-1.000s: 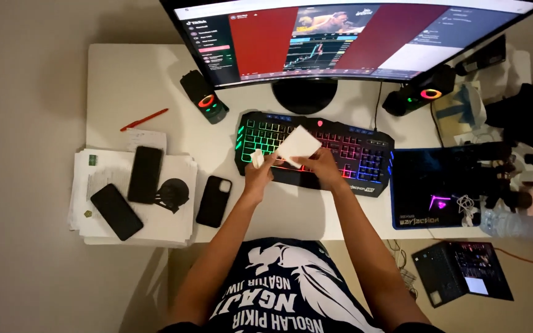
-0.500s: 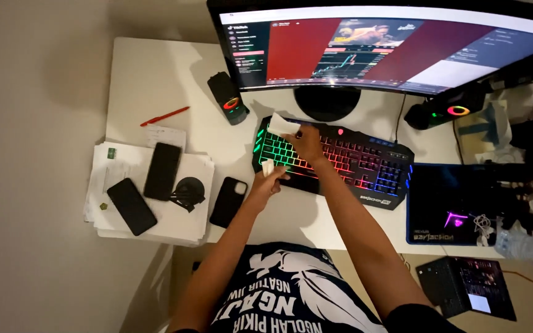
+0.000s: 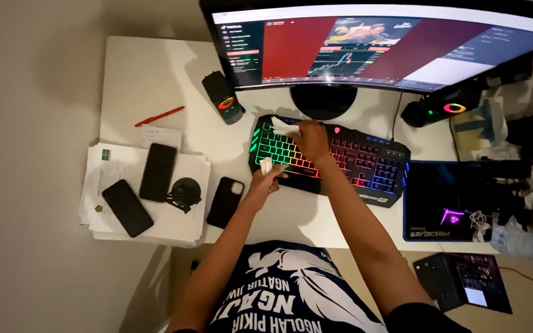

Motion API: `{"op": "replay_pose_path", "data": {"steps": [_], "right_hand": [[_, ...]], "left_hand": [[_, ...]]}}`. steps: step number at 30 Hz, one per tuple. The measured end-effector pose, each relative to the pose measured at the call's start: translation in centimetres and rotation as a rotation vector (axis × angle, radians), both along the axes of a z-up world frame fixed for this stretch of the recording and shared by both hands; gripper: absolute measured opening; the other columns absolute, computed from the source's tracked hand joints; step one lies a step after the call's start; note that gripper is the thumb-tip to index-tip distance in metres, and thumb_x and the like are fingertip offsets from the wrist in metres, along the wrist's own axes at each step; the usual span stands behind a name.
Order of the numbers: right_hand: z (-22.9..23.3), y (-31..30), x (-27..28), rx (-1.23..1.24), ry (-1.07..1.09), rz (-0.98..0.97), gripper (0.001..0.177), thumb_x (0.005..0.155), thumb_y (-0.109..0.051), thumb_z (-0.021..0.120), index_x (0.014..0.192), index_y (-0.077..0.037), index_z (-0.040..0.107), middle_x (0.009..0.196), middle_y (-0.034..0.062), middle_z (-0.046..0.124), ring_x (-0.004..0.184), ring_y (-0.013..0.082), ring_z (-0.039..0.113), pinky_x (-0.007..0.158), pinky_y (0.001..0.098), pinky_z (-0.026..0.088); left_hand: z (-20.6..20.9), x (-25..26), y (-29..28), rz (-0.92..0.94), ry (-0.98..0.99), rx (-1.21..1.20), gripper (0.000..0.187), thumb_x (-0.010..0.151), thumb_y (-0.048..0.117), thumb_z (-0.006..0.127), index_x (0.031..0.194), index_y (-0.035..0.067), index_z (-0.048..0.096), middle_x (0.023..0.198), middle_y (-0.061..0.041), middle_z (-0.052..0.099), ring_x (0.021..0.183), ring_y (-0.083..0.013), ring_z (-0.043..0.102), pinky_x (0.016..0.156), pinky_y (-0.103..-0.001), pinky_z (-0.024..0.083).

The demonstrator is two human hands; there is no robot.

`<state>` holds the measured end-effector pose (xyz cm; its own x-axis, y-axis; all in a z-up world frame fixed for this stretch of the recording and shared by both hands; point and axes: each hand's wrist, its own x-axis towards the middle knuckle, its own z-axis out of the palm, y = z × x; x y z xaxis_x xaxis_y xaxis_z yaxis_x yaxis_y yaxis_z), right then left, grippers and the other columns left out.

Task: Cleaning a computer keyboard and monitor with a small cloth.

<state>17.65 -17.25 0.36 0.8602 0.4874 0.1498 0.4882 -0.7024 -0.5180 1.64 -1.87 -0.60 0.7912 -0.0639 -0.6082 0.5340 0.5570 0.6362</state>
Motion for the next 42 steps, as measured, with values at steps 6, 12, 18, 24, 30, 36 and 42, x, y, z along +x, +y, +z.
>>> {"op": "replay_pose_path", "data": {"steps": [6, 12, 18, 24, 30, 36, 42], "right_hand": [[1.5, -5.0, -0.7, 0.061, 0.103, -0.103, 0.028, 0.080, -0.025, 0.082, 0.100, -0.007, 0.077, 0.076, 0.0153, 0.066, 0.071, 0.0353, 0.065, 0.066, 0.0471, 0.051], [1.1, -10.3, -1.2, -0.012, 0.002, -0.115, 0.021, 0.081, -0.023, 0.084, 0.092, -0.006, 0.077, 0.081, 0.0135, 0.071, 0.074, 0.0354, 0.067, 0.067, 0.0463, 0.052], [2.1, -10.2, -1.3, 0.152, 0.107, -0.152, 0.025, 0.082, -0.020, 0.083, 0.099, -0.005, 0.076, 0.086, 0.0169, 0.072, 0.075, 0.0345, 0.070, 0.068, 0.0421, 0.054], [2.6, -4.2, -1.2, 0.217, 0.181, -0.086, 0.024, 0.082, -0.020, 0.086, 0.097, -0.004, 0.076, 0.083, 0.0164, 0.071, 0.073, 0.0344, 0.069, 0.066, 0.0426, 0.053], [0.6, -3.1, -1.4, 0.156, 0.049, -0.097, 0.023, 0.076, -0.020, 0.087, 0.096, -0.010, 0.080, 0.080, 0.0130, 0.070, 0.076, 0.0322, 0.068, 0.068, 0.0432, 0.052], [2.4, -7.1, -1.8, -0.043, 0.106, -0.131, 0.021, 0.083, -0.022, 0.083, 0.101, -0.011, 0.080, 0.081, 0.0128, 0.071, 0.078, 0.0320, 0.069, 0.071, 0.0460, 0.052], [3.4, -12.5, -2.4, -0.122, 0.072, -0.202, 0.026, 0.081, -0.024, 0.083, 0.103, -0.011, 0.080, 0.085, 0.0154, 0.073, 0.081, 0.0377, 0.069, 0.073, 0.0488, 0.054]], "left_hand": [[2.0, 1.1, -2.0, -0.074, 0.074, 0.111, 0.029, 0.094, 0.029, 0.073, 0.110, 0.004, 0.072, 0.085, -0.004, 0.071, 0.048, -0.0069, 0.039, 0.048, -0.027, 0.034], [1.4, 1.3, -3.5, -0.082, 0.044, 0.064, 0.033, 0.093, 0.032, 0.074, 0.112, 0.005, 0.073, 0.085, -0.005, 0.070, 0.047, -0.0052, 0.038, 0.048, -0.026, 0.034], [2.5, 1.3, -4.0, -0.107, 0.086, 0.095, 0.037, 0.093, 0.036, 0.073, 0.115, 0.006, 0.074, 0.089, -0.005, 0.070, 0.048, -0.0054, 0.038, 0.050, -0.024, 0.038], [1.1, 0.5, -3.2, -0.065, 0.038, 0.057, 0.034, 0.093, 0.032, 0.074, 0.112, 0.004, 0.074, 0.087, -0.006, 0.068, 0.048, -0.0065, 0.040, 0.049, -0.025, 0.034], [0.2, 0.2, -2.0, -0.006, 0.041, 0.058, 0.031, 0.090, 0.029, 0.074, 0.107, 0.004, 0.073, 0.087, -0.007, 0.070, 0.048, -0.0072, 0.039, 0.047, -0.026, 0.032], [0.8, 0.2, -2.2, -0.061, 0.021, 0.100, 0.035, 0.092, 0.033, 0.071, 0.111, 0.003, 0.073, 0.087, -0.007, 0.070, 0.049, -0.0073, 0.042, 0.048, -0.026, 0.035], [1.5, 0.9, -3.6, -0.111, -0.002, 0.050, 0.042, 0.092, 0.035, 0.072, 0.119, 0.002, 0.073, 0.088, -0.006, 0.068, 0.051, -0.0053, 0.038, 0.051, -0.024, 0.034]]}}
